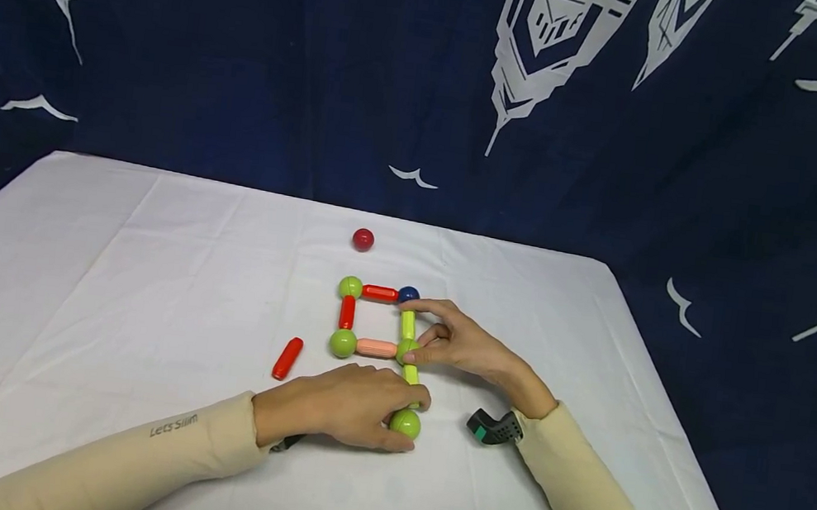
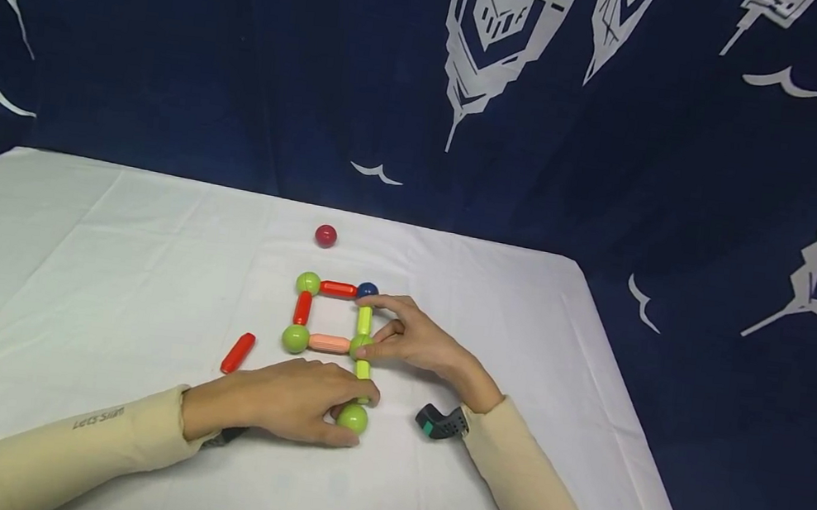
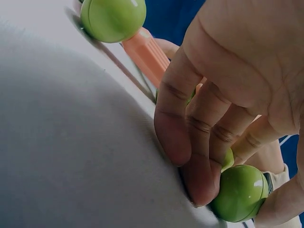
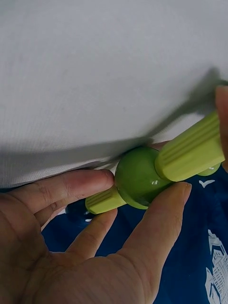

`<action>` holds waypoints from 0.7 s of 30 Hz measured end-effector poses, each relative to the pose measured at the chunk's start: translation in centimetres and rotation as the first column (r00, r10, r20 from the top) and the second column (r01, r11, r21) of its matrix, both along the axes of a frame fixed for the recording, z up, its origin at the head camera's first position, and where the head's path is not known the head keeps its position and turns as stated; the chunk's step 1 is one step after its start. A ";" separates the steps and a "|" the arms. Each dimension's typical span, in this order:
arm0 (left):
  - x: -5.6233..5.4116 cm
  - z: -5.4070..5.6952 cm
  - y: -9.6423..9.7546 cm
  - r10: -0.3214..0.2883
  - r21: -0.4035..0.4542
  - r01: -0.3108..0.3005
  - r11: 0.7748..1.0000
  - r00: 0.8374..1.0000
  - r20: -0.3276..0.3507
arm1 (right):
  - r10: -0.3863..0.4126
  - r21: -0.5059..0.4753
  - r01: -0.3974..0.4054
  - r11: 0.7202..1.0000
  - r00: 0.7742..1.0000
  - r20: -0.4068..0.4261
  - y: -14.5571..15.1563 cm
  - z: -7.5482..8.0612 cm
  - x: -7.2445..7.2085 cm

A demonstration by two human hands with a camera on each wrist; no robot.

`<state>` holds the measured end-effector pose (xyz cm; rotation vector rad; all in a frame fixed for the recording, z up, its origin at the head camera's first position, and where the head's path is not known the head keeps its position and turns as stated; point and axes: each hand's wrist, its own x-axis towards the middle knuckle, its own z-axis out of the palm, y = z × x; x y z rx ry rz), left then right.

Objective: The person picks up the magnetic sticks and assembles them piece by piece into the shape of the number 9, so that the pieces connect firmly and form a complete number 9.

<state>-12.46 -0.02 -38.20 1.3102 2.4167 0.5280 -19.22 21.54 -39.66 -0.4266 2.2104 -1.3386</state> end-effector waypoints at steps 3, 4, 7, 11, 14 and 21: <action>0.0 0.0 -0.1 0.007 -0.002 -0.008 1.000 1.000 -0.019 | 0.000 0.003 0.000 1.000 1.000 -0.004 0.0 0.0 0.0; 0.0 -0.1 -0.1 0.010 -0.004 -0.010 1.000 1.000 -0.025 | 0.000 0.002 0.000 1.000 1.000 -0.005 0.0 0.0 0.0; -0.1 -0.1 -0.1 0.015 -0.006 -0.015 1.000 0.999 -0.035 | 0.001 -0.001 -0.001 1.000 1.000 -0.004 0.0 -0.1 0.0; -0.1 -0.1 -0.1 0.015 -0.005 -0.015 1.000 0.999 -0.032 | 0.007 -0.008 -0.007 1.000 1.000 -0.008 0.0 -0.2 -0.1; 0.0 0.0 -0.1 0.018 -0.003 -0.018 1.000 0.999 -0.030 | 0.012 -0.012 -0.012 1.000 1.000 -0.013 0.0 -0.3 -0.2; 0.1 0.0 -0.3 0.039 0.005 -0.039 0.999 0.998 -0.045 | 0.016 -0.019 -0.017 1.000 1.000 -0.011 0.0 -0.3 -0.3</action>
